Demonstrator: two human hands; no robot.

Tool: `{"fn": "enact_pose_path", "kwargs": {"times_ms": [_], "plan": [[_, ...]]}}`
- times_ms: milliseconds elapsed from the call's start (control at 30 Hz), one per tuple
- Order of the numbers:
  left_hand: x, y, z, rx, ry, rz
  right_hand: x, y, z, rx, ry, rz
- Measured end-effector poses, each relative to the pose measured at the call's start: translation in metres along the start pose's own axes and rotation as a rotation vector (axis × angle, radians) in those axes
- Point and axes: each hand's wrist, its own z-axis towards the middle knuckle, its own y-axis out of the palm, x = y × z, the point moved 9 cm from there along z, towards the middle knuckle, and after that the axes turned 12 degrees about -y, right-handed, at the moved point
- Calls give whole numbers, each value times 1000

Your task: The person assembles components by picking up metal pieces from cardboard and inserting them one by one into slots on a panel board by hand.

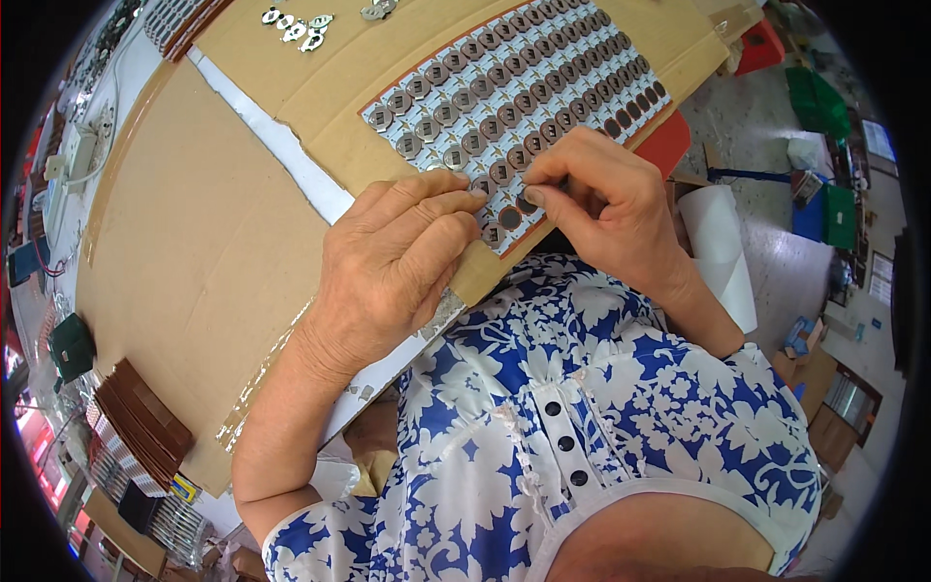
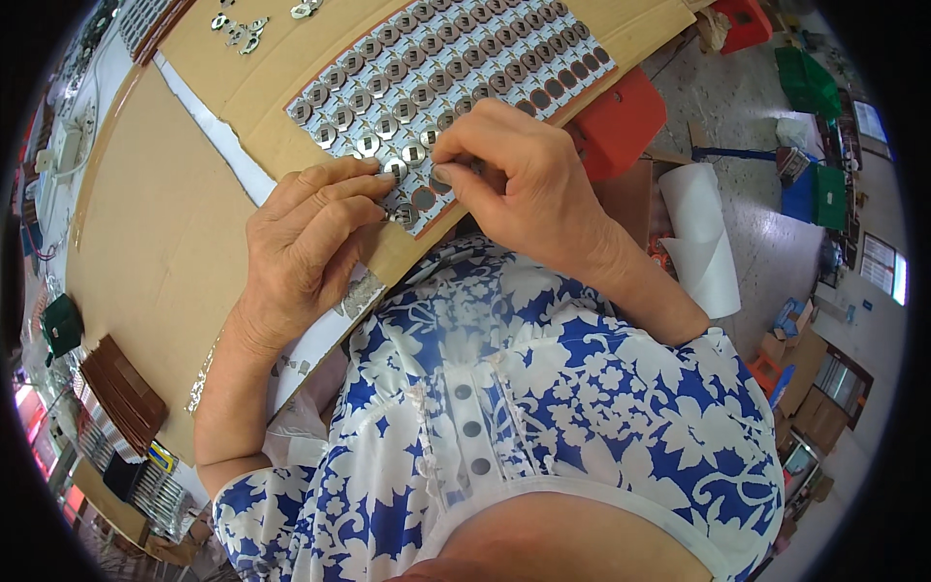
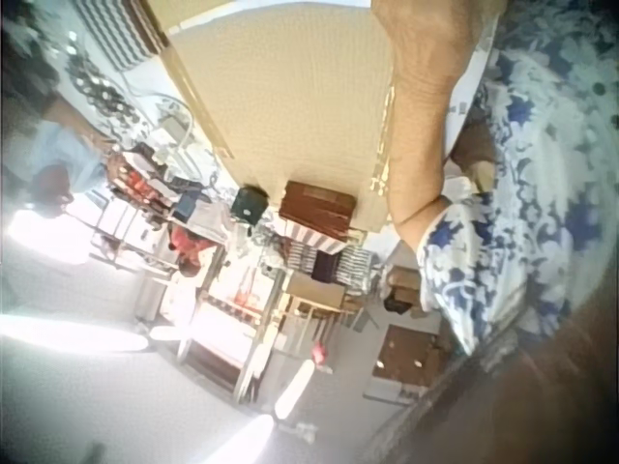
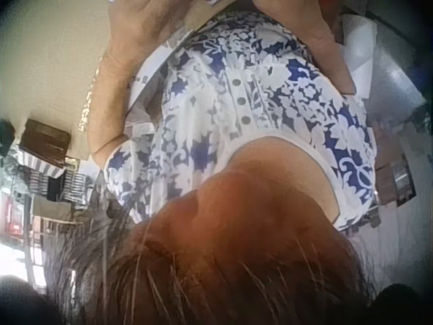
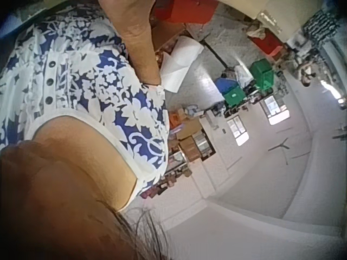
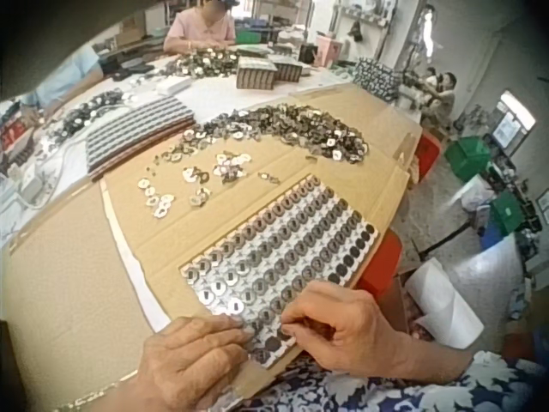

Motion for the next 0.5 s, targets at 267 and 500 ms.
{"fn": "enact_pose_path", "kwargs": {"times_ms": [267,500], "plan": [[-8,1,-3,-24,-20,-6,-15,4,3,-88,-298,-143],[-12,1,-1,-42,-33,-78,10,20,-7,-87,177,395]]}}
